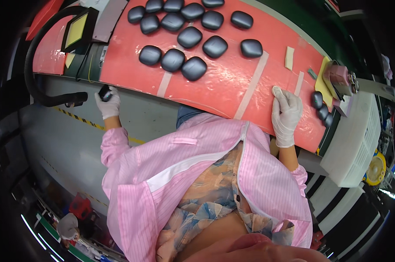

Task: Cleaning and assembling small electronic cases and internal components on a production line.

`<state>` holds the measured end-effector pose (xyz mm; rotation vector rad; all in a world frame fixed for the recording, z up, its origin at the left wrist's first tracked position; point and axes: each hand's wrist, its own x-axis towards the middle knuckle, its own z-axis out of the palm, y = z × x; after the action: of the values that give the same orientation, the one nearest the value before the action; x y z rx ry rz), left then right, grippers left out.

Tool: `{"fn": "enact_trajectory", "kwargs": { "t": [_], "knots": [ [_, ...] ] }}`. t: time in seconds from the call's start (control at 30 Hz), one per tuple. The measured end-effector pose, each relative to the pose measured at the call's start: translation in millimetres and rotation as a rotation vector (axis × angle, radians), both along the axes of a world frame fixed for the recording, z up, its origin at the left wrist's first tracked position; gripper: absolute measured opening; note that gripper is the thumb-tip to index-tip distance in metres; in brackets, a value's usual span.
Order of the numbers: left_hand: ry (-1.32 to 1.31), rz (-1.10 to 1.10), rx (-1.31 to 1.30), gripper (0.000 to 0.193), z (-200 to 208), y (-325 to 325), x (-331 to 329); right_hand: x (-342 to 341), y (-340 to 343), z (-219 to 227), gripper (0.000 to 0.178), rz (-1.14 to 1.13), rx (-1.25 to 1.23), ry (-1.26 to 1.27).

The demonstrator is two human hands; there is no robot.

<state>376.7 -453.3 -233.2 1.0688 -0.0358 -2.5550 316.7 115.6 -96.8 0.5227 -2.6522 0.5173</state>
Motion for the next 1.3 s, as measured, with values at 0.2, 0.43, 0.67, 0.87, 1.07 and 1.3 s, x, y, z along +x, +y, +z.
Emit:
{"fn": "enact_trajectory", "kwargs": {
  "t": [0.2, 0.43, 0.67, 0.87, 1.07, 1.3],
  "knots": [
    [-0.887, 0.118, -1.619, 0.045, -64, -90, -3, 9, 17, 4, 0.021, -0.131, 0.005, -0.217],
    [-0.234, -0.005, -0.464, 0.059, -3, -19, 31, -79, 118, 102, 0.026, -0.521, -0.302, 0.021],
    [0.398, -0.881, -0.814, 0.079, 106, 81, 26, -127, 200, 108, 0.029, -0.561, 0.038, -0.105],
    [0.475, -0.775, -0.803, 0.081, 168, 182, -20, -129, 187, 112, 0.028, -0.479, 0.2, -0.063],
    [0.565, -0.856, -0.364, 0.076, 197, 284, -71, -129, 189, 117, 0.03, -0.401, 0.223, -0.145],
    [0.475, -0.938, -0.238, 0.068, 203, 333, -89, -110, 168, 119, 0.027, -0.435, 0.054, -0.195]
  ]
}}
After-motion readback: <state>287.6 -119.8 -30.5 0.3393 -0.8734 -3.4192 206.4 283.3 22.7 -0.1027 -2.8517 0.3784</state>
